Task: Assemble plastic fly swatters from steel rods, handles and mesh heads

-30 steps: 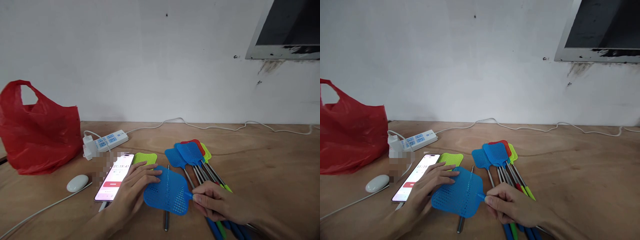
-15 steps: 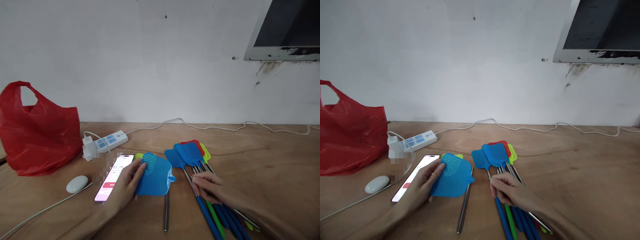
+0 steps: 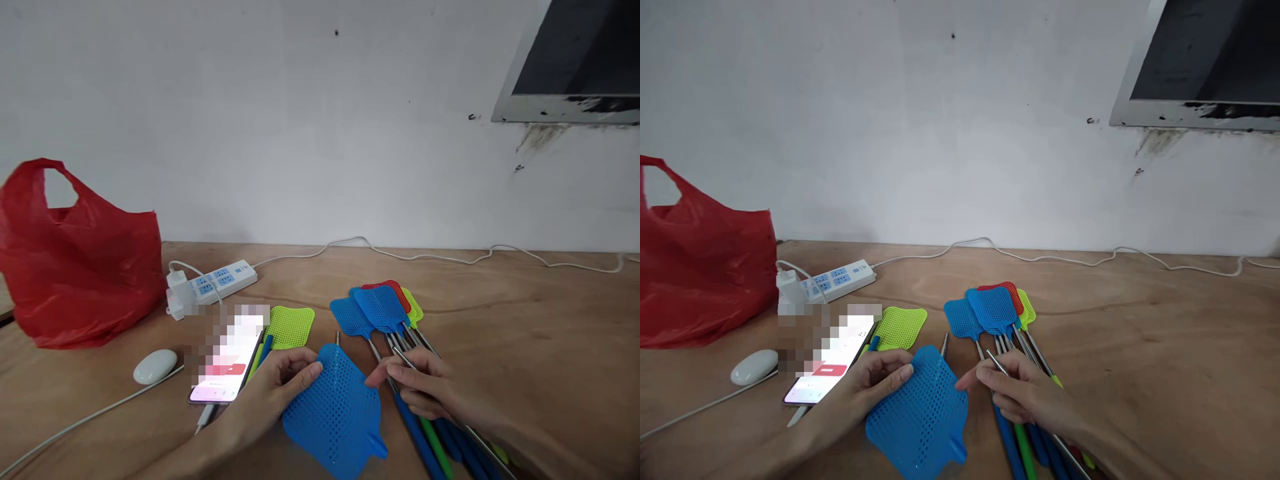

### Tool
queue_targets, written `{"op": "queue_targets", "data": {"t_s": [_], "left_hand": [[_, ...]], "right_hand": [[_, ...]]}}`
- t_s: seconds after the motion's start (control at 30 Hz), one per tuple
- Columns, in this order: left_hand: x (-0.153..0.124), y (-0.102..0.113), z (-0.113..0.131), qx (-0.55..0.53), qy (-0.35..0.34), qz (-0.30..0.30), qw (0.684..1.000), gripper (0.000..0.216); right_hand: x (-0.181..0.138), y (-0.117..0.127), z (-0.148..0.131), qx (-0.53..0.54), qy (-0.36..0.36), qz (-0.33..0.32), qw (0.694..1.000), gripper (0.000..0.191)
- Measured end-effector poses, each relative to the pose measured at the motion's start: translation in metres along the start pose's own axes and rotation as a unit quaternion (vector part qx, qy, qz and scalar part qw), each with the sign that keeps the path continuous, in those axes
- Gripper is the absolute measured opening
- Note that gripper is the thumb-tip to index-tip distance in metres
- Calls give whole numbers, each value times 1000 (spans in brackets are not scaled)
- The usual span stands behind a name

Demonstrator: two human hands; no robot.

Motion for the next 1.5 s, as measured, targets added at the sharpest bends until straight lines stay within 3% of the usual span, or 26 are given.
{"op": "queue_targets", "data": {"t_s": [0.2, 0.33, 0.67, 0.87, 0.97, 1.03, 1.1, 1.2, 1.33, 1.5], "left_hand": [[-1, 6, -10, -13, 38, 36, 999, 53], [3, 11, -5, -61, -2, 55, 997, 53], [9, 26, -3, -65, -32, 93, 993, 36], [5, 15, 4, -21, -37, 62, 997, 38], [6, 22, 3, 26, -26, 90, 995, 37], [11, 36, 4, 60, -48, 133, 988, 37], [15, 55, 10, 141, -100, 193, 966, 37], [21, 73, 18, 328, -166, 241, 898, 37], [23, 80, 21, 416, -188, 251, 853, 28], [17, 72, 26, 504, -219, 262, 794, 31]], "right_hand": [[8, 18, 3, 25, 24, 63, 997, 45], [12, 30, 3, 44, 26, 116, 992, 48], [6, 17, 4, 54, 7, 46, 997, 41], [4, 18, -1, 48, 11, 72, 996, 43], [3, 17, -2, 39, 11, 82, 996, 42], [4, 22, -7, 37, 37, 125, 991, 39], [3, 31, -13, 44, 67, 179, 981, 36], [3, 38, -17, 54, 82, 233, 967, 33], [3, 37, -16, 56, 78, 232, 968, 31], [5, 34, -15, 87, 71, 211, 971, 33]]}}
Point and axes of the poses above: each hand's wrist, its own x-axis towards the middle knuckle, its own y-axis out of the back of the hand, z = x × y, the point moved 8 cm from there along x, towards the middle knuckle, and after that the axes turned 11 degrees about z, right-handed, at the moved point
